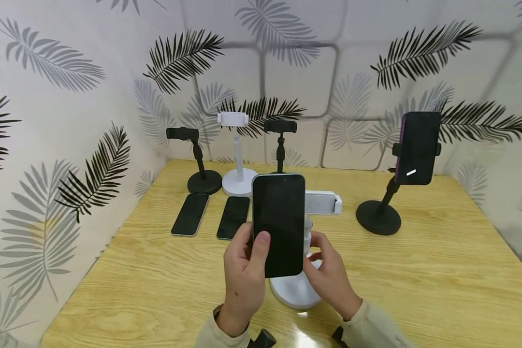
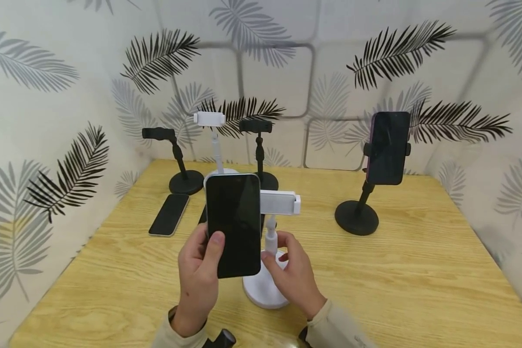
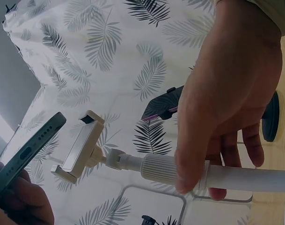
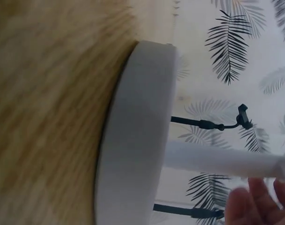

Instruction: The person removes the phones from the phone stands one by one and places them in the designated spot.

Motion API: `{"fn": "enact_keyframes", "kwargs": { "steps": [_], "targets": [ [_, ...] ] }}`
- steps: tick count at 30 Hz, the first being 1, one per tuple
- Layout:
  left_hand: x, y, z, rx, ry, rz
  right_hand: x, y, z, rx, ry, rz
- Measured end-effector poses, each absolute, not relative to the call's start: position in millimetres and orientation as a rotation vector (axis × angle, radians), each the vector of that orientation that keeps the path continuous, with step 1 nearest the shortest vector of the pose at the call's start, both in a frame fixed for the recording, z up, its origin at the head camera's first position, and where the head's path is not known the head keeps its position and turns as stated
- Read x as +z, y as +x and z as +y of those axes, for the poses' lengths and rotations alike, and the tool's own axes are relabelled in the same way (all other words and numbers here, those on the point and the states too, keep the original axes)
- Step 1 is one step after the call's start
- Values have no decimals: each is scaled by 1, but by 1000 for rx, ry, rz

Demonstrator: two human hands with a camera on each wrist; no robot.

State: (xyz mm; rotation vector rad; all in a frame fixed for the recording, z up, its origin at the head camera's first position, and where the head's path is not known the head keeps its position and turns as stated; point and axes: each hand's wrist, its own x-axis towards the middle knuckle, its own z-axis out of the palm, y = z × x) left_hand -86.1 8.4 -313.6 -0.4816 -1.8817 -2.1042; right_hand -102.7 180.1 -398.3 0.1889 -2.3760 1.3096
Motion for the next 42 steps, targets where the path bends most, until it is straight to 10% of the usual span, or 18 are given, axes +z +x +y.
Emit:
{"fn": "enact_keyframes", "kwargs": {
  "steps": [42],
  "targets": [
    [-331, -84, -8, -2210, -331, -1915, -378, -112, 179, 1064, 39, -2672]
  ]
}}
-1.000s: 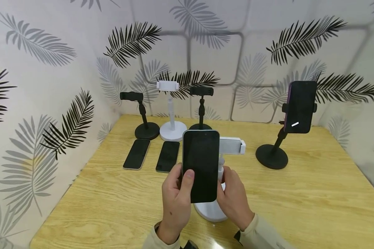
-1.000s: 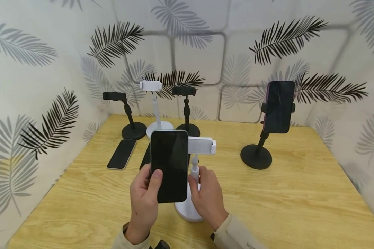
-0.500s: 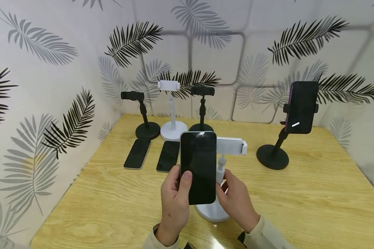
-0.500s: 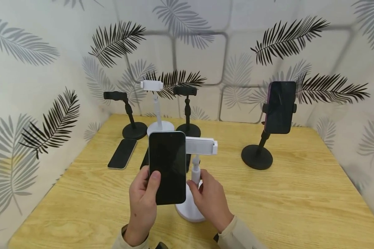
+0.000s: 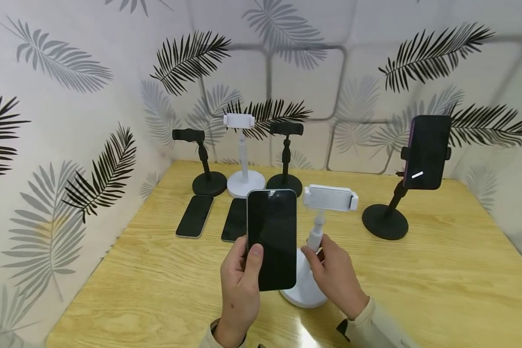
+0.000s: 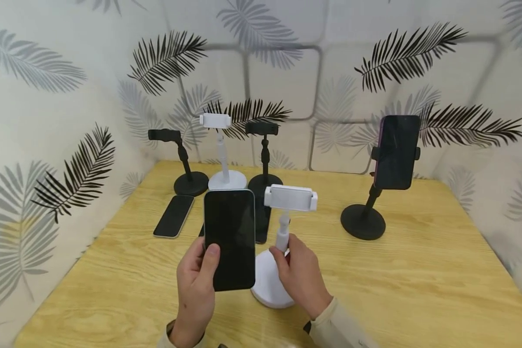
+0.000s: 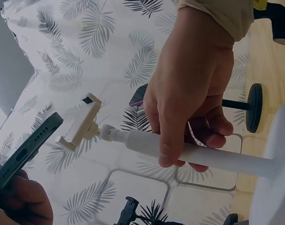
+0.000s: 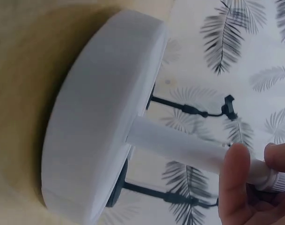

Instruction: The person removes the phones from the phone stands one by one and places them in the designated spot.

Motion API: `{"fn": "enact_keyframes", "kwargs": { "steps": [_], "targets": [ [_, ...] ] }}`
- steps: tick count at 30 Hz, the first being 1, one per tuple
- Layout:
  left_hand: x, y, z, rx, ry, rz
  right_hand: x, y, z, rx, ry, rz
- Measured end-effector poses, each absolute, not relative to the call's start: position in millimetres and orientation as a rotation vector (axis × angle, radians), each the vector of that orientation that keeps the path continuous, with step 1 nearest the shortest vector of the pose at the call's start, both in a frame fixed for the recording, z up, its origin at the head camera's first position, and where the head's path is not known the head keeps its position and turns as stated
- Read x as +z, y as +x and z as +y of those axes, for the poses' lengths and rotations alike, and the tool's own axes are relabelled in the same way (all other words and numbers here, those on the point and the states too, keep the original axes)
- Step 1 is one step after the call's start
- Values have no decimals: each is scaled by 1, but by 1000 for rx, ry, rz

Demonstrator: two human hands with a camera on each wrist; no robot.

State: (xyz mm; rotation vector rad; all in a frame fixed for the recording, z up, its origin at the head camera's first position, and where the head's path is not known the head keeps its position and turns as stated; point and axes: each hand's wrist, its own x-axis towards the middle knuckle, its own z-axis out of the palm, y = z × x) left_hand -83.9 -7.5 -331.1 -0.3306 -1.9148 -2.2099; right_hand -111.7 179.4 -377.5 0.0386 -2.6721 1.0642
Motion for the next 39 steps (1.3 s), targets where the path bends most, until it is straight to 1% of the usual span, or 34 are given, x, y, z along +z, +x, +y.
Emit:
{"fn": "enact_keyframes", "kwargs": {
  "steps": [8, 14, 21, 31, 39],
  "targets": [
    [-337, -86, -9, -2160, -357, -1914, -362, -144, 210, 1031, 14, -2604],
    [-341, -86, -7, -2203, -313, -1948, -364, -169, 234, 969, -49, -2657],
    [-344, -87, -5, -2209, -319, -1938, -369, -190, 254, 949, -98, -2717],
    [-348, -87, -3, -2233, -299, -1944, -386, -221, 263, 928, -92, -2723],
    [-355, -86, -2, -2284, -246, -1983, -384, -247, 263, 1001, -114, -2749]
  ]
}}
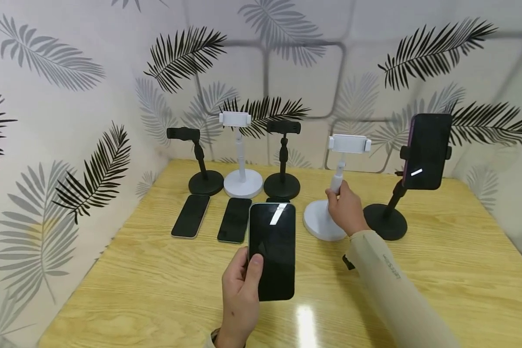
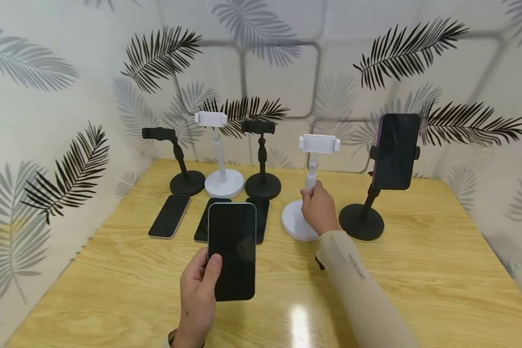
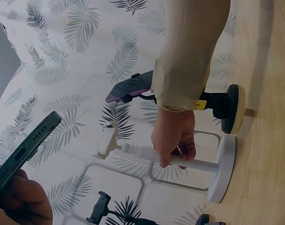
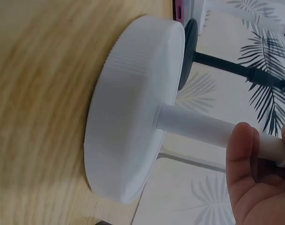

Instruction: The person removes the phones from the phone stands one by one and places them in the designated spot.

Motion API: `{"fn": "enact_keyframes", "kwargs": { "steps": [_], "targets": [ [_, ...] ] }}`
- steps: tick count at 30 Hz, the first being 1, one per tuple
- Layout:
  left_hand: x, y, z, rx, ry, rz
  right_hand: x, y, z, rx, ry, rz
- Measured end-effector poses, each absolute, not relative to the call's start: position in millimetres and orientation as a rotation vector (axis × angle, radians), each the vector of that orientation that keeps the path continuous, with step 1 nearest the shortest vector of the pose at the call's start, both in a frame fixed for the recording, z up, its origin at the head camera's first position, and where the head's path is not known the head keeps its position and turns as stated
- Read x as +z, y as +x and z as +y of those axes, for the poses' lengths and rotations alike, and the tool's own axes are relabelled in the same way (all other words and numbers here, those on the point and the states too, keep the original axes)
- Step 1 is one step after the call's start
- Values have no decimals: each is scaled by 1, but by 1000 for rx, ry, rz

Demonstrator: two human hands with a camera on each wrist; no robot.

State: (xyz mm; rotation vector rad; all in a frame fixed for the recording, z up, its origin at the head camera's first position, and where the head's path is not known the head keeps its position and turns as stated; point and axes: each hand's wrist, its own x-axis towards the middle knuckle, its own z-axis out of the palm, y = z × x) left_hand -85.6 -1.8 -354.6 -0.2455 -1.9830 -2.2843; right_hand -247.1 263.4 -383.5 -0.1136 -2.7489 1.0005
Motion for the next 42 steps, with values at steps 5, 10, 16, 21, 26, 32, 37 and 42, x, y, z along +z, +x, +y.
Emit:
{"fn": "enact_keyframes", "kwargs": {
  "steps": [5, 10, 16, 21, 26, 32, 37, 42],
  "targets": [
    [-358, -86, -2, -2283, -224, -1972, -377, -269, 264, 1059, -139, -2775],
    [-363, -84, -1, -2337, -197, -1988, -374, -285, 272, 1095, -203, -2792],
    [-367, -83, -6, -2378, -137, -2029, -371, -300, 281, 1090, -267, -2814],
    [-369, -81, -17, -2364, -121, -2053, -371, -316, 285, 1081, -274, -2842],
    [-370, -81, -23, -2362, -100, -2057, -372, -327, 284, 1087, -303, -2867],
    [-371, -83, -24, -2405, -116, -2073, -371, -332, 287, 1083, -306, -2874],
    [-371, -84, -26, -2396, -89, -2112, -365, -333, 286, 1081, -337, -2882],
    [-373, -84, -31, -2387, -54, -2141, -368, -339, 286, 1083, -327, -2900]
  ]
}}
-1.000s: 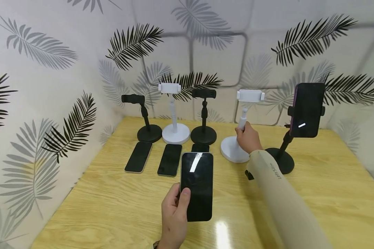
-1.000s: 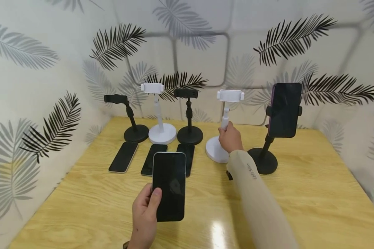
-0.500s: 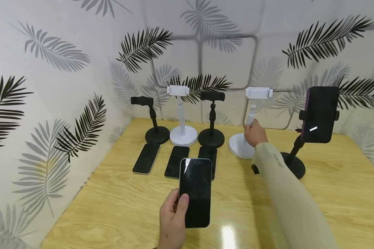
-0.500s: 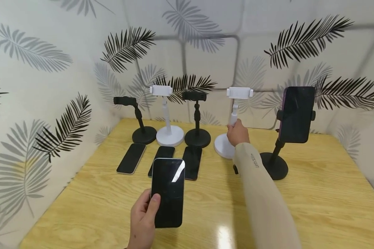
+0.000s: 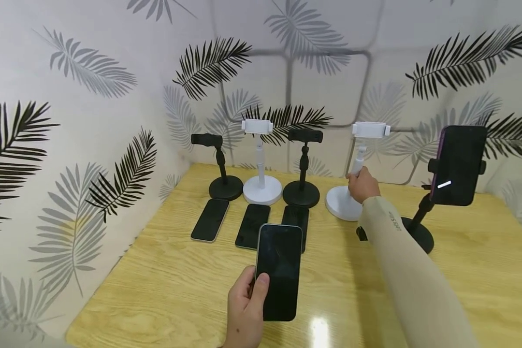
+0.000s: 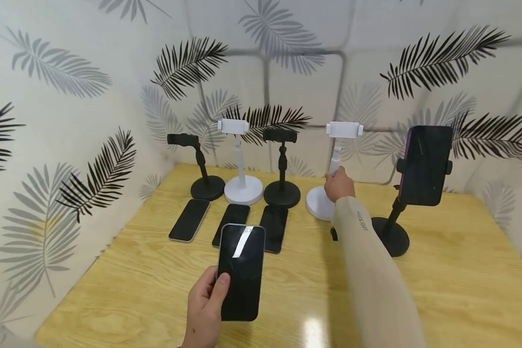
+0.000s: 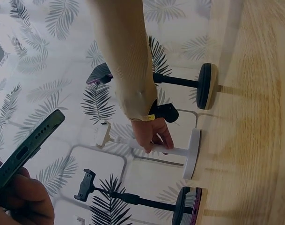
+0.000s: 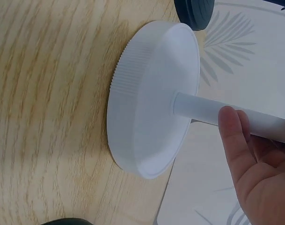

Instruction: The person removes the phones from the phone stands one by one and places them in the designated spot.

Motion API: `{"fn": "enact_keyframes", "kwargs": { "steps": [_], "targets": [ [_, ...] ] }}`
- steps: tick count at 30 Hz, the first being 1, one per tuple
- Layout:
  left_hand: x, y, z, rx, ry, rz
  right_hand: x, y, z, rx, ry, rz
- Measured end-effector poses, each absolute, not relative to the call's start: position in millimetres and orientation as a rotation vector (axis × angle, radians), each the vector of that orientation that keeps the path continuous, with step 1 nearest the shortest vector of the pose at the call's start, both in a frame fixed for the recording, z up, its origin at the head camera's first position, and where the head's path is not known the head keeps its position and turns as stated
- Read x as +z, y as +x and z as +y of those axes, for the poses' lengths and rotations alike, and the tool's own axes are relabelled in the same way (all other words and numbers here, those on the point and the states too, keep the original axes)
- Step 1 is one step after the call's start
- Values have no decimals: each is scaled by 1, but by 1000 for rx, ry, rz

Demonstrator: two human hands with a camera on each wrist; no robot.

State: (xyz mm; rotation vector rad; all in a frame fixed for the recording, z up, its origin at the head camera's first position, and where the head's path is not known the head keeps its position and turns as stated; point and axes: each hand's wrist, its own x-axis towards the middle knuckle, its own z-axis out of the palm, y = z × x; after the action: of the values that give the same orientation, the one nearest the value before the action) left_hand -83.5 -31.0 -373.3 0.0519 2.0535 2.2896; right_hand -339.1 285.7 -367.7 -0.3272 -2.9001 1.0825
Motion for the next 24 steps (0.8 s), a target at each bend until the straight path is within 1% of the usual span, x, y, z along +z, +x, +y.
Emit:
{"fn": "enact_keyframes", "kwargs": {
  "steps": [6, 11, 19, 24],
  "targets": [
    [-373, -85, -24, 2270, 137, 2053, -365, -326, 301, 1233, -329, -2899],
    [-372, -87, -20, 2261, 120, 2083, -355, -311, 302, 1394, -298, -2954],
    [-370, -88, -11, 2300, 138, 2066, -356, -296, 296, 1226, -333, -2975],
    [-370, -89, -4, 2283, 167, 2066, -358, -281, 293, 1189, -248, -2925]
  ]
}}
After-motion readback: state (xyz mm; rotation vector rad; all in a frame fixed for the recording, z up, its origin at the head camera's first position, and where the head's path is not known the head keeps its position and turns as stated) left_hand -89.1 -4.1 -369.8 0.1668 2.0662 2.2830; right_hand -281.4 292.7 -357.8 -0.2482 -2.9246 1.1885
